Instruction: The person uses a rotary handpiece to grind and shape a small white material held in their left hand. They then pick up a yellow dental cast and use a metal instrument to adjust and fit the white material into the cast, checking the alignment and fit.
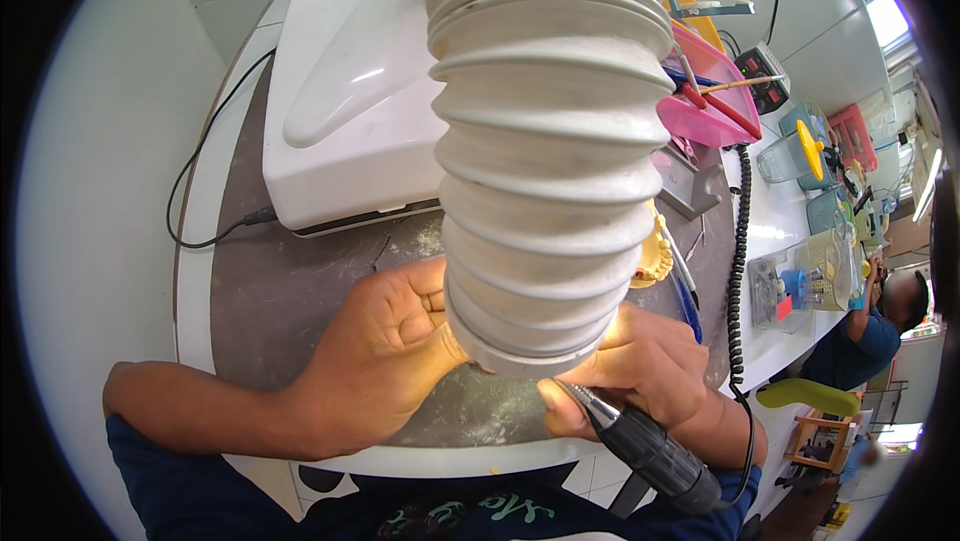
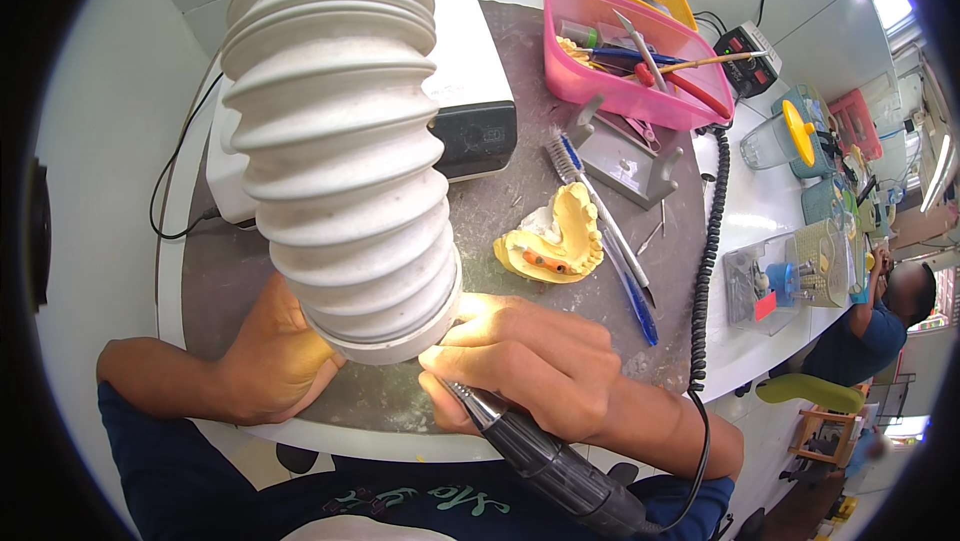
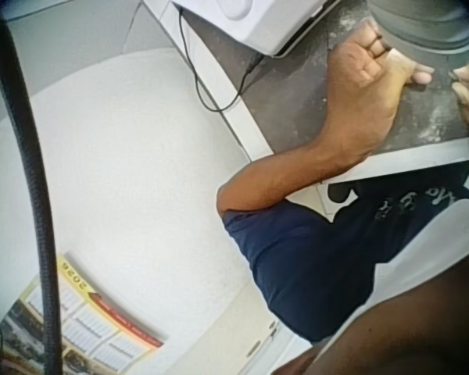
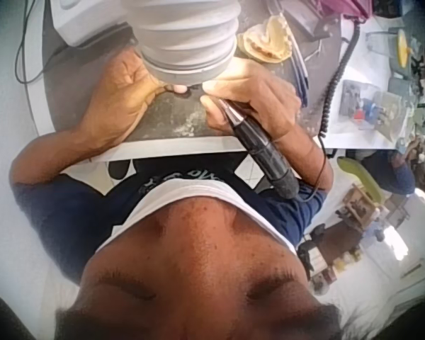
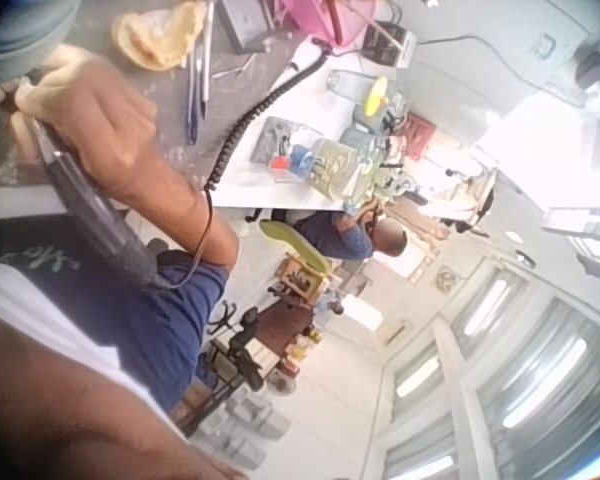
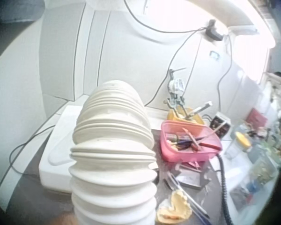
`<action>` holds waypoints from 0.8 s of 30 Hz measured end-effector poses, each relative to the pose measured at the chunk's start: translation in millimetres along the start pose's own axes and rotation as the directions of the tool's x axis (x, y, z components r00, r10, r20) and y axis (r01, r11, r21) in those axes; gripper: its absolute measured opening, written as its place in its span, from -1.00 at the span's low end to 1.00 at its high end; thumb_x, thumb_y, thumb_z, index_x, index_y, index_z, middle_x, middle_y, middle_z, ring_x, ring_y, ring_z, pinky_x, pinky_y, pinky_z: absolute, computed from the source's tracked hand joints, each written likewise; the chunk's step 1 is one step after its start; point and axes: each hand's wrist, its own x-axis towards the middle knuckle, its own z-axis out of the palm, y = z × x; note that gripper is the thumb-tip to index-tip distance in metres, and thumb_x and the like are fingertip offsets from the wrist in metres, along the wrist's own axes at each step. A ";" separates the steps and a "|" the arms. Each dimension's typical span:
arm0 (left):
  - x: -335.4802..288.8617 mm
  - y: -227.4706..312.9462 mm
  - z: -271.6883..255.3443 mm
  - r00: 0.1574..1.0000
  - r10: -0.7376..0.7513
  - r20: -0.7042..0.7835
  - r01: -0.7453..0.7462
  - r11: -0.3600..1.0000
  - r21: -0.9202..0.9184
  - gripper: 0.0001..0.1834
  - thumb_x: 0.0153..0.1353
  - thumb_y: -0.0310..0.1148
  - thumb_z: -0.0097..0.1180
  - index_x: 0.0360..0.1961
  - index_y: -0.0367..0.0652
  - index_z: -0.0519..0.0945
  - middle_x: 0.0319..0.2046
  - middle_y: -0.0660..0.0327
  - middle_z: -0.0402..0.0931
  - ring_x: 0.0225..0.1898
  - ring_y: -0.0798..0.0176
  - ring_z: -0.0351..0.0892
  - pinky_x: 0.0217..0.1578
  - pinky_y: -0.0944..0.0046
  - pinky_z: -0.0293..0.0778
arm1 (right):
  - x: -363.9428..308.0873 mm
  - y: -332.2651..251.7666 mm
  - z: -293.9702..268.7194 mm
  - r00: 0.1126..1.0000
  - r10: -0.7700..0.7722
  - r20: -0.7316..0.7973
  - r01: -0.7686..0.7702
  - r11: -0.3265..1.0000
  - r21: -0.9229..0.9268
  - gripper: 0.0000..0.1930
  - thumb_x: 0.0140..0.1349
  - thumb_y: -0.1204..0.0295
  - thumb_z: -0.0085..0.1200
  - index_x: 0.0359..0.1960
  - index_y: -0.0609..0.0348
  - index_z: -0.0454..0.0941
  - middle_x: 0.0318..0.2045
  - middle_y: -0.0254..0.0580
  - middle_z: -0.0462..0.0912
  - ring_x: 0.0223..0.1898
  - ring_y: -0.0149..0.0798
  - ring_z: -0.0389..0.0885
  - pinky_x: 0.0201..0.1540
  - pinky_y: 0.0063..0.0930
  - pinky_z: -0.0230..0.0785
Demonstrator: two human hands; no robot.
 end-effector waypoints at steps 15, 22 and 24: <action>0.8 0.4 -0.8 1.000 -0.012 0.004 0.012 1.000 -0.003 -0.73 0.35 -0.50 0.05 0.04 -0.35 0.46 -0.10 0.24 0.58 -0.06 0.50 0.51 0.02 0.41 0.45 | -0.1 0.0 -1.2 1.000 0.000 0.010 0.000 1.000 0.004 -0.74 -0.09 0.52 0.44 -0.35 0.28 0.64 -0.47 -0.14 0.68 -0.41 -0.16 0.72 -0.33 -0.43 0.58; 0.2 0.4 -0.1 1.000 -0.001 -0.002 0.001 1.000 -0.020 -0.70 0.33 -0.52 0.05 0.07 -0.36 0.44 -0.07 0.22 0.57 -0.04 0.48 0.52 0.03 0.39 0.45 | -1.0 -0.9 -0.9 1.000 0.017 0.001 -0.017 1.000 0.002 -0.75 -0.09 0.53 0.43 -0.35 0.28 0.64 -0.47 -0.04 0.68 -0.44 -0.17 0.72 -0.38 -0.47 0.55; 0.6 0.8 0.1 1.000 0.000 -0.003 0.000 0.999 -0.039 -0.69 0.32 -0.54 0.04 0.07 -0.36 0.44 -0.06 0.21 0.57 -0.03 0.46 0.52 0.04 0.38 0.46 | -1.6 -1.5 -2.6 1.000 0.024 0.013 -0.024 1.000 -0.016 -0.74 -0.06 0.51 0.41 -0.34 0.26 0.60 -0.46 -0.04 0.67 -0.43 -0.17 0.72 -0.40 -0.47 0.54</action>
